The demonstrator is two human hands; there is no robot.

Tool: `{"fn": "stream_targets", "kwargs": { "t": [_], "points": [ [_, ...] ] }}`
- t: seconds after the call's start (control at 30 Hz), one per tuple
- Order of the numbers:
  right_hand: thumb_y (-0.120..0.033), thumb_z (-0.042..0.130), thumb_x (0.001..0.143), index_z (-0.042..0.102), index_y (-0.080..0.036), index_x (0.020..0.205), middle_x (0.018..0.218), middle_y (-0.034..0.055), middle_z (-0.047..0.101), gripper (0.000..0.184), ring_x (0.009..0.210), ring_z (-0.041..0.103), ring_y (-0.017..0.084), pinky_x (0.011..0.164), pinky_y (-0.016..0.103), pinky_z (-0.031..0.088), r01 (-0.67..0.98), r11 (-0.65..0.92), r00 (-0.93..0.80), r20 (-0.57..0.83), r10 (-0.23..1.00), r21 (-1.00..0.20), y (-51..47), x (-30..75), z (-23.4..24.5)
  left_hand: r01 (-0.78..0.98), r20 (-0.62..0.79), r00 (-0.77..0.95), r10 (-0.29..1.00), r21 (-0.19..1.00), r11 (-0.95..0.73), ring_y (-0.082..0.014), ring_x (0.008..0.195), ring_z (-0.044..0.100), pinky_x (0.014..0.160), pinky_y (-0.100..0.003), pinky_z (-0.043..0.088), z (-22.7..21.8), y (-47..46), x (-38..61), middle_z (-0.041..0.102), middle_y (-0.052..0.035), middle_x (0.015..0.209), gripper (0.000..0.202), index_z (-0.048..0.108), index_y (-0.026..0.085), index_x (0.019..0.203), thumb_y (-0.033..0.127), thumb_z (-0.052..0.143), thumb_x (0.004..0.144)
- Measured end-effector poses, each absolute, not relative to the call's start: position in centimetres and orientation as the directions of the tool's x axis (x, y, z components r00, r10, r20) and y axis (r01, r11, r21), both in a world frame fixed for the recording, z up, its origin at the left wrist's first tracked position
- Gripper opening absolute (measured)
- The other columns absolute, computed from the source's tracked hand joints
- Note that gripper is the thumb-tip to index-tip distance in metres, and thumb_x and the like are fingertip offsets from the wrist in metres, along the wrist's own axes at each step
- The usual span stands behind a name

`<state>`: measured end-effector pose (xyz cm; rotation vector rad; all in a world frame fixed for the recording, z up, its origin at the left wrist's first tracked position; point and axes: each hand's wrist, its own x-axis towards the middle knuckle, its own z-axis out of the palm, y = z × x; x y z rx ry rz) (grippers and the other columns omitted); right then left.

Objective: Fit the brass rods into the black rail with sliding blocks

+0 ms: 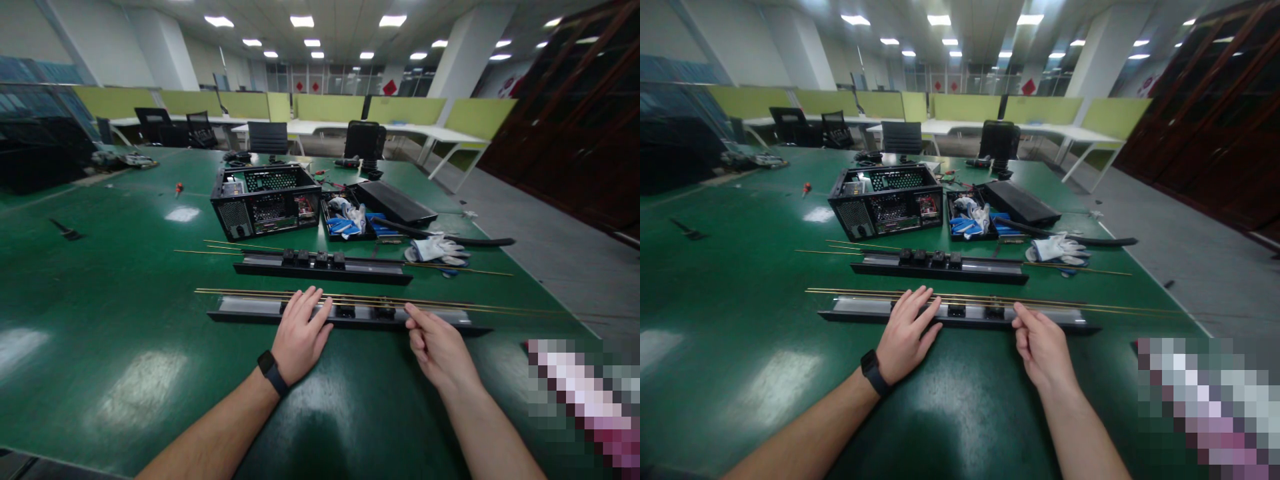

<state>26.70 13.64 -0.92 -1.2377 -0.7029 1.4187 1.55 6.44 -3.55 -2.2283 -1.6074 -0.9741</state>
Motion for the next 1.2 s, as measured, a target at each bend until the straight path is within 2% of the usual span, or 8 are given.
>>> {"fn": "stream_targets", "kwargs": {
  "t": [0.3,0.5,0.9,1.2],
  "points": [
    [-0.038,0.089,0.062,0.059,-0.015,0.069,0.059,-0.0015,0.059,0.038,0.032,0.037,0.003,0.021,0.013,0.021,-0.341,-0.258,0.118,-0.313,0.942,-0.904,13.68,26.81,-1.22,0.91,0.622,0.184,0.762,0.185,-0.371,-0.0288,0.14,0.04,0.116,-0.054,0.033,-3.56,6.41,1.56,0.052,-0.0157,0.143,0.049,0.049,0.018,0.14,0.019,0.057,0.091],
    [-0.042,0.088,0.063,0.063,-0.013,0.074,0.062,0.0007,0.062,0.04,0.031,0.037,0.002,0.021,0.014,0.02,-0.287,-0.279,0.092,-0.316,0.944,-0.917,13.6,26.55,-1.08,0.904,0.628,0.183,0.757,0.195,-0.38,-0.0294,0.14,0.04,0.114,-0.057,0.035,-3.59,6.46,1.52,0.052,-0.0153,0.143,0.049,0.048,0.021,0.141,0.02,0.055,0.092],
    [-0.038,0.089,0.06,0.06,-0.015,0.067,0.057,-0.0008,0.059,0.037,0.03,0.036,0.003,0.021,0.013,0.021,-0.314,-0.27,0.084,-0.31,0.947,-0.91,13.51,26.21,-1.15,0.908,0.619,0.18,0.765,0.194,-0.37,-0.0291,0.141,0.039,0.116,-0.054,0.033,-3.56,6.38,1.49,0.051,-0.0153,0.144,0.048,0.05,0.018,0.139,0.02,0.056,0.091],
    [-0.034,0.089,0.061,0.059,-0.014,0.066,0.055,-0.0015,0.057,0.036,0.03,0.036,0.003,0.022,0.014,0.021,-0.338,-0.263,0.103,-0.313,0.944,-0.904,13.5,26.56,-1.16,0.906,0.622,0.179,0.762,0.198,-0.375,-0.0288,0.14,0.04,0.115,-0.056,0.034,-3.66,6.31,1.46,0.052,-0.0146,0.143,0.047,0.049,0.02,0.14,0.021,0.054,0.093]
  ]
}}
